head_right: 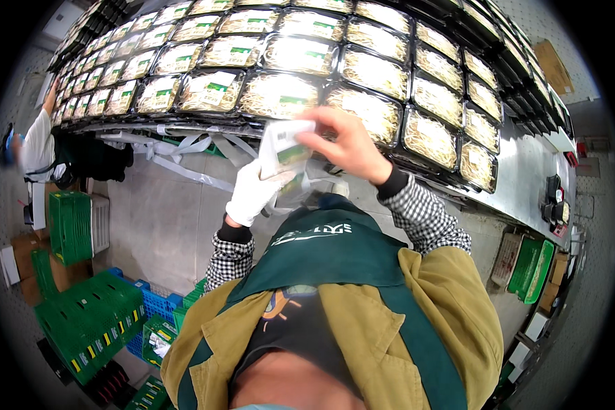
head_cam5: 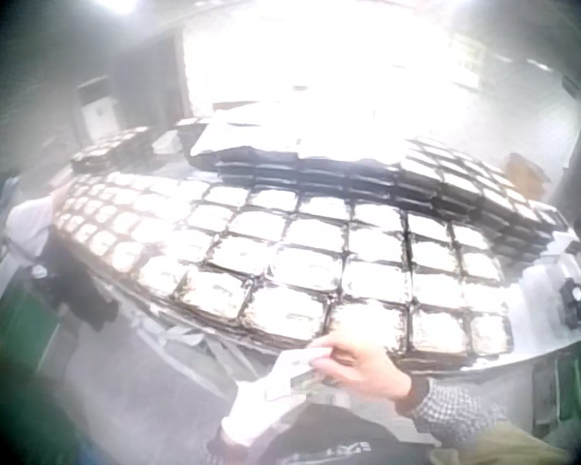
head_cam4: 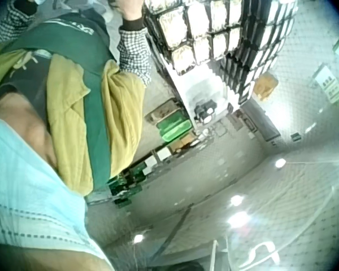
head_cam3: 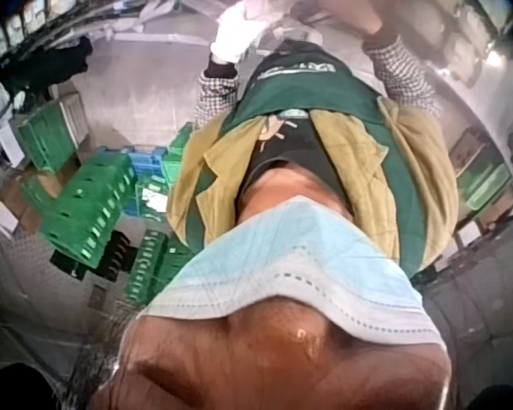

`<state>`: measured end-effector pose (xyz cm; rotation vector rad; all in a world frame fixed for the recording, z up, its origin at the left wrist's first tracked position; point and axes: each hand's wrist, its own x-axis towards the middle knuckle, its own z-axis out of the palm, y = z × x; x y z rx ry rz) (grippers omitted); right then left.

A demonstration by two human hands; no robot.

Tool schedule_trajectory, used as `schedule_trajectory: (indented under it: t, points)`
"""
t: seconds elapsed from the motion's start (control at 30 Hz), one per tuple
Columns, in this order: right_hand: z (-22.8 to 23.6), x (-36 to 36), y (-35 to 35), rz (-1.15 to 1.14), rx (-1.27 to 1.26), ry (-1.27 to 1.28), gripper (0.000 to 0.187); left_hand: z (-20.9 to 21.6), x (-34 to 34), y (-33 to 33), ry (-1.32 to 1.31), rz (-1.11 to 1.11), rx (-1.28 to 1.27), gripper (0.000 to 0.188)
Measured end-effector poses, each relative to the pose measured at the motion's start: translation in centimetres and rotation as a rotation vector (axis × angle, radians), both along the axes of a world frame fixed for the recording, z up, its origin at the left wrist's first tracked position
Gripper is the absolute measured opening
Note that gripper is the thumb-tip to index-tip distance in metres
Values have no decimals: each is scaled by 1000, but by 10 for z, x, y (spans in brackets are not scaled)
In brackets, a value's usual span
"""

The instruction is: The person picks up packaged food items from a green crate and places them onto a shelf. They also handle empty black plastic trays, moving them between the crate and the shelf area. The person wears white gloves and a green apron while performing these repetitive stocking actions.

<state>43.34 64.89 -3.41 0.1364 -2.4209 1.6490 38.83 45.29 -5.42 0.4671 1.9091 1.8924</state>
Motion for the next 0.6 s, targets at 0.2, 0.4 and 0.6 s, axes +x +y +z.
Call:
schedule_trajectory:
  t: [0.2, 0.4, 0.6]
  points:
    - [32, 38, 23, -285, 407, 505, 20, 22, 7, 63, 369, 20, 249, 18]
    - [68, 69, 108, -744, 517, 775, 13, 0, 19, 98, 811, -172, -296, 19]
    - [-69, 35, 174, -686, 403, 182, 17, 0, 75, 100, 323, -801, -125, 35]
